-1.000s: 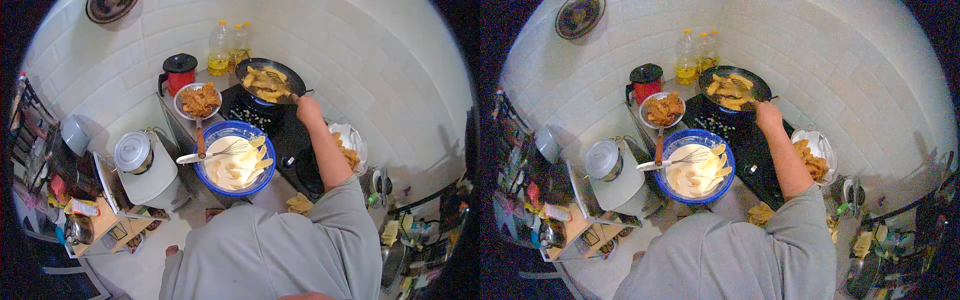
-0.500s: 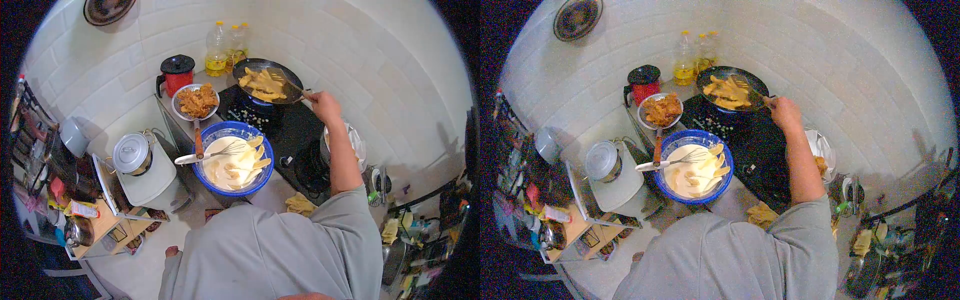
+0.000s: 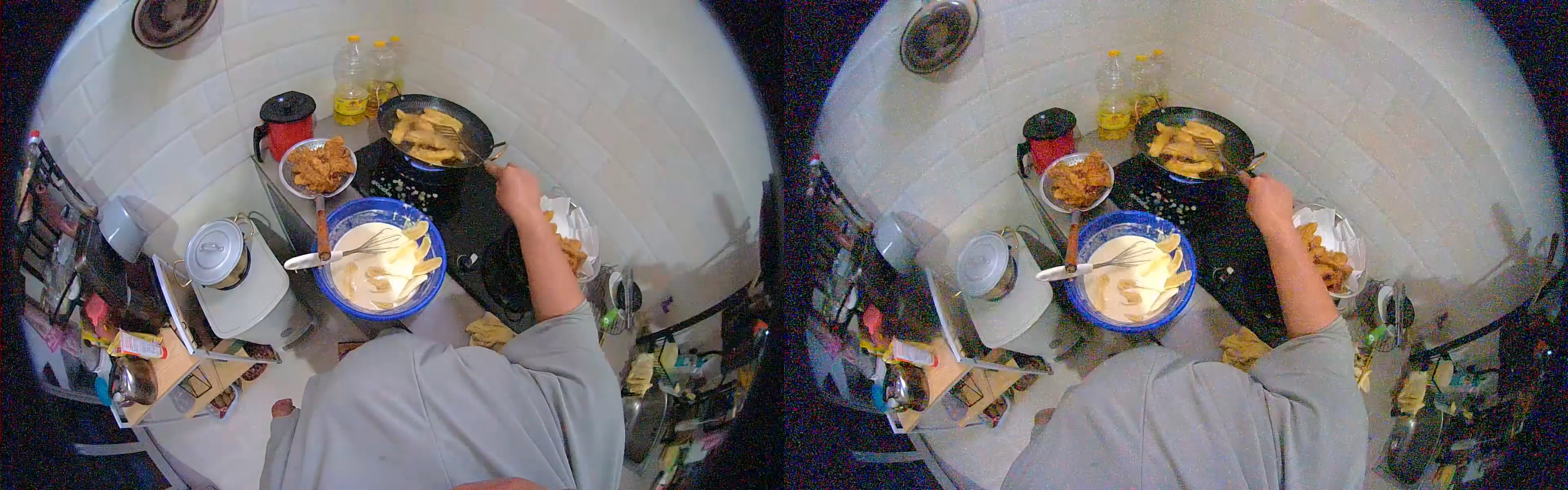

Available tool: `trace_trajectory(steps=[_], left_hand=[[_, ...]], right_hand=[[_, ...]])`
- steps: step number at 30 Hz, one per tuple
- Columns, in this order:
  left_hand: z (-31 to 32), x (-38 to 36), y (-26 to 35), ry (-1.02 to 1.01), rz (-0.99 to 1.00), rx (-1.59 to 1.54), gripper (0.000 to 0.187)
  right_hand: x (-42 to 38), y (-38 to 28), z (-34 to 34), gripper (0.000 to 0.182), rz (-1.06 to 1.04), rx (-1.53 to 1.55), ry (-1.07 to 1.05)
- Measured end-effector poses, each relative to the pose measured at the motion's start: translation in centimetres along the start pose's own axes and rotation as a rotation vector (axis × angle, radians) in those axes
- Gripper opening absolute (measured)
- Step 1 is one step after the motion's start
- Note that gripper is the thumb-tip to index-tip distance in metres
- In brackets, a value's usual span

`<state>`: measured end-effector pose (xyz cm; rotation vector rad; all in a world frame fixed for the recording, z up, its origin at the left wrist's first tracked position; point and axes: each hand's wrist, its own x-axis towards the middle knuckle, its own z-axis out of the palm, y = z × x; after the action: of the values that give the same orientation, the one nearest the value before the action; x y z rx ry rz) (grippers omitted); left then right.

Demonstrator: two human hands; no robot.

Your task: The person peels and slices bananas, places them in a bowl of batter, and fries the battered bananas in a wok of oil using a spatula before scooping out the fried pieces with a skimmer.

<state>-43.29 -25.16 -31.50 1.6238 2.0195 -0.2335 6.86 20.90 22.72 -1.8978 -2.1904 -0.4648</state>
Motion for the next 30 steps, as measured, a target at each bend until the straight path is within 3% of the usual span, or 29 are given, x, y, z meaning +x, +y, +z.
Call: trace_trajectory(steps=[1,3,8,9,17,24,25,26,30], left_hand=[[0.4,0.6,0.1,-0.004,-0.002,-0.013,0.018],[0.7,0.6,0.0,-0.01,-0.004,-0.025,0.018],[0.9,0.0,-0.1,-0.004,-0.291,-0.661,0.019],[1.0,-0.1,-0.1,-0.006,-0.29,-0.66,0.019],[0.9,0.1,0.8,-0.007,-0.154,-0.263,0.018],[0.4,0.3,0.3,-0.018,-0.029,0.069,0.017],[0.0,-0.2,0.8,0.057,0.073,0.131,0.018],[-0.8,0.0,0.8,0.133,0.181,0.197,0.019],[-8.2,4.0,-0.7,0.189,0.304,0.291,0.019]], right_hand=[[-0.1,-0.1,0.1,0.039,-0.002,0.003,0.017],[-0.4,-0.4,-0.8,0.034,-0.011,0.021,0.024],[0.0,0.7,-1.9,0.03,0.006,-0.013,-0.03],[-0.1,0.8,-1.9,0.029,-0.006,-0.006,-0.001],[-0.5,1.2,-2.3,0.023,0.043,0.184,-0.061],[0.2,0.9,-1.6,0.024,0.054,0.089,0.127],[0.1,0.0,-1.9,0.024,0.019,0.056,0.159],[0.1,-0.8,-1.8,0.024,0.046,0.04,0.112],[0.4,-2.4,1.2,0.02,0.075,-0.022,0.045]])
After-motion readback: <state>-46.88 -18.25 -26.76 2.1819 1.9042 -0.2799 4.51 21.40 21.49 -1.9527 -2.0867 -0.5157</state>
